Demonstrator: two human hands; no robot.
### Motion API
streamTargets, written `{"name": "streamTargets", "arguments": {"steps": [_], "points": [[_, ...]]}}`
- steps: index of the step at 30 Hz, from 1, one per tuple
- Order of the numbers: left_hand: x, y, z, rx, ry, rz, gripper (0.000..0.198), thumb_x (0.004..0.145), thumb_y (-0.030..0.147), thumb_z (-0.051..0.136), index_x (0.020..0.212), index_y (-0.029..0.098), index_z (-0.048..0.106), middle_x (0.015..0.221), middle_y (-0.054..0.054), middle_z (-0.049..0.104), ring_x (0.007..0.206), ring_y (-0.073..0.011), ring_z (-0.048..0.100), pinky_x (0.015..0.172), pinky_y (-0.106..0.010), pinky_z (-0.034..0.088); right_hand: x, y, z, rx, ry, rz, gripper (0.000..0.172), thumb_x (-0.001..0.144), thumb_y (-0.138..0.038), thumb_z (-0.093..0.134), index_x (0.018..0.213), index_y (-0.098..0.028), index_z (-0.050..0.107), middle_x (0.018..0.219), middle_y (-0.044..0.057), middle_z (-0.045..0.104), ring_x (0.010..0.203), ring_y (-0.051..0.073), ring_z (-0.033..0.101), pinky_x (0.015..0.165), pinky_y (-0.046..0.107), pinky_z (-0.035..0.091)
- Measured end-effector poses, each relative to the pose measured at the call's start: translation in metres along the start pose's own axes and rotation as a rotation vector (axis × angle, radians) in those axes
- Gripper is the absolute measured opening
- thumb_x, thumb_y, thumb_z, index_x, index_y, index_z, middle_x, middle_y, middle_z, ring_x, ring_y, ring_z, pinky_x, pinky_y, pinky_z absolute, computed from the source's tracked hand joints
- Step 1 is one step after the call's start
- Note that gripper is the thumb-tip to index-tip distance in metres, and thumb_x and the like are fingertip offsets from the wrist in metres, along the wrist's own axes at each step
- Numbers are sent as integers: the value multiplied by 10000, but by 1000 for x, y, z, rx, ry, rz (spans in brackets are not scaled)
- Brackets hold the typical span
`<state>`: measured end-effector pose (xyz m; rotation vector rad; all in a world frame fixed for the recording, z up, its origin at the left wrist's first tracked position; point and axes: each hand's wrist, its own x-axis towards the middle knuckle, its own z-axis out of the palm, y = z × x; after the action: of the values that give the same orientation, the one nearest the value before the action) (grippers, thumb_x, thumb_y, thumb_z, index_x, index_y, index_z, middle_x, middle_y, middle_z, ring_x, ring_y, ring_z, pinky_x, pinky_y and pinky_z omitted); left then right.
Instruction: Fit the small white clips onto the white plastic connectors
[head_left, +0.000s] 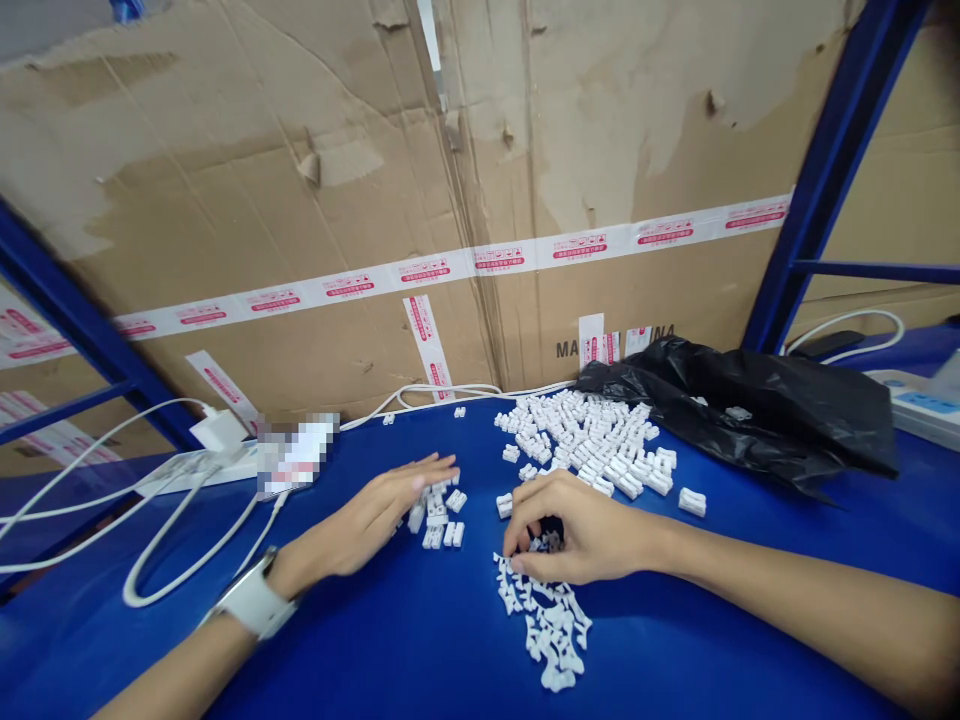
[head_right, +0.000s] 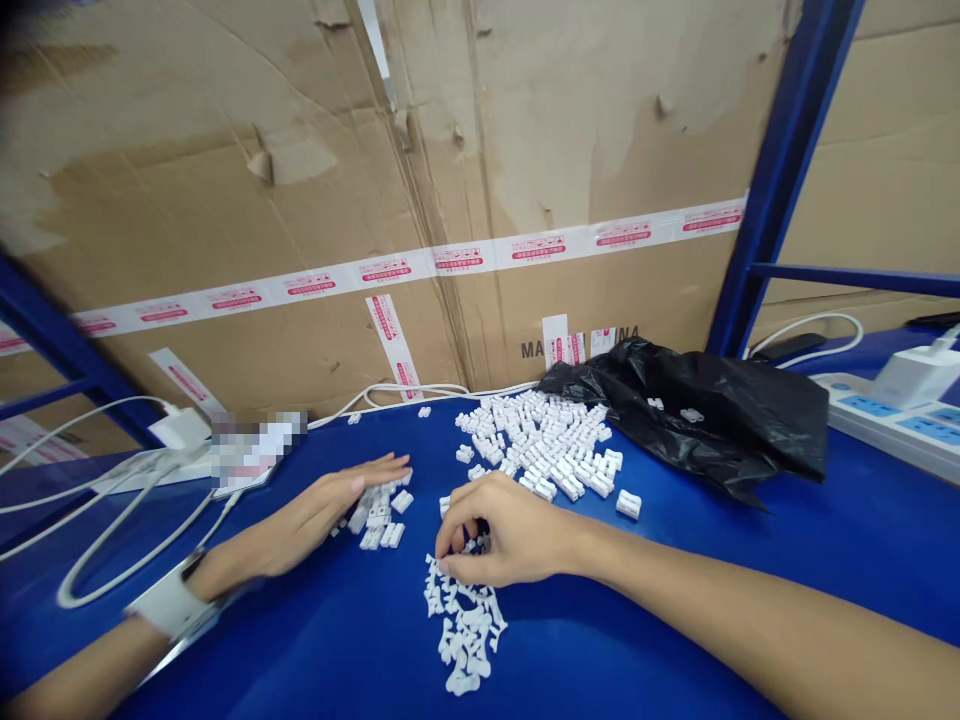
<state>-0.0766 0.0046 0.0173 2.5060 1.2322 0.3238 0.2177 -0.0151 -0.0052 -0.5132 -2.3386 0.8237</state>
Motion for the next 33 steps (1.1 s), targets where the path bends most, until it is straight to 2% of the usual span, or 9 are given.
{"name": "streamTargets", "arguments": {"steps": [5, 7, 11, 14, 18, 22, 24, 29, 33], "points": [[-2, 10, -2, 43, 117, -32, 555, 1032, 522, 200, 1511, 310, 384, 1600, 32, 303, 1515, -246, 191, 1242, -512, 179, 0, 1, 0, 5, -2, -14, 113, 799, -211, 696, 869, -172, 775, 738, 16, 658, 678, 129, 601, 629, 242, 488], [20, 4, -5, 122, 150, -31, 572, 1031, 533, 191, 1514, 291, 380, 1611, 23, 278, 1521, -240, 168, 1241, -503, 174, -1, 2, 0, 0, 4, -20, 118, 803, -219, 694, 873, -171, 775, 736, 15, 653, 670, 127, 598, 625, 242, 486], [80, -14, -8, 241, 66, -61, 598, 1029, 496, 189, 1550, 224, 301, 1635, -7, 167, 1524, -197, 119, 1251, -417, 135, -1, 3, -1, -6, 5, -9, 125, 809, -239, 698, 875, -170, 778, 741, 18, 653, 665, 125, 596, 618, 240, 489], [103, -20, -5, 220, 23, -84, 625, 1024, 495, 165, 1521, 175, 369, 1604, -39, 268, 1506, -187, 206, 1247, -387, 152, -2, 2, -2, -9, 7, -2, 123, 802, -226, 698, 869, -163, 779, 735, 17, 650, 658, 121, 597, 617, 237, 487], [70, -8, 1, 188, -5, -56, 647, 1021, 532, 156, 1485, 181, 440, 1593, -26, 304, 1492, -174, 261, 1247, -353, 165, -2, 0, -3, -16, 9, 14, 125, 796, -209, 699, 868, -150, 781, 732, 19, 651, 658, 122, 599, 615, 237, 484], [12, 3, 1, 84, 72, -25, 551, 1022, 541, 257, 1389, 268, 564, 1513, 15, 469, 1496, -199, 259, 1239, -413, 228, -1, 0, -2, -26, 8, -6, 117, 800, -189, 688, 857, -144, 780, 715, 15, 641, 659, 119, 594, 609, 232, 471], [-1, -3, -3, 107, 145, -59, 544, 1023, 535, 256, 1420, 280, 525, 1550, 15, 415, 1507, -223, 228, 1237, -460, 217, -1, 2, -1, -31, 8, -11, 111, 803, -187, 687, 852, -146, 778, 707, 10, 632, 654, 116, 588, 606, 230, 465], [26, -58, -15, 326, 273, -299, 700, 993, 561, 252, 1526, 117, 349, 1626, -103, 229, 1520, -291, 156, 1234, -505, 176, -2, 2, -2, -41, -4, 7, 124, 826, -225, 693, 867, -143, 775, 718, 14, 626, 654, 117, 584, 604, 237, 461], [40, -86, -15, 303, 268, -346, 709, 1002, 542, 198, 1465, 65, 444, 1537, -160, 409, 1477, -345, 277, 1191, -550, 266, -3, -1, -4, -47, -7, 29, 122, 836, -220, 694, 877, -139, 775, 738, 22, 631, 670, 119, 590, 624, 242, 468]]}}
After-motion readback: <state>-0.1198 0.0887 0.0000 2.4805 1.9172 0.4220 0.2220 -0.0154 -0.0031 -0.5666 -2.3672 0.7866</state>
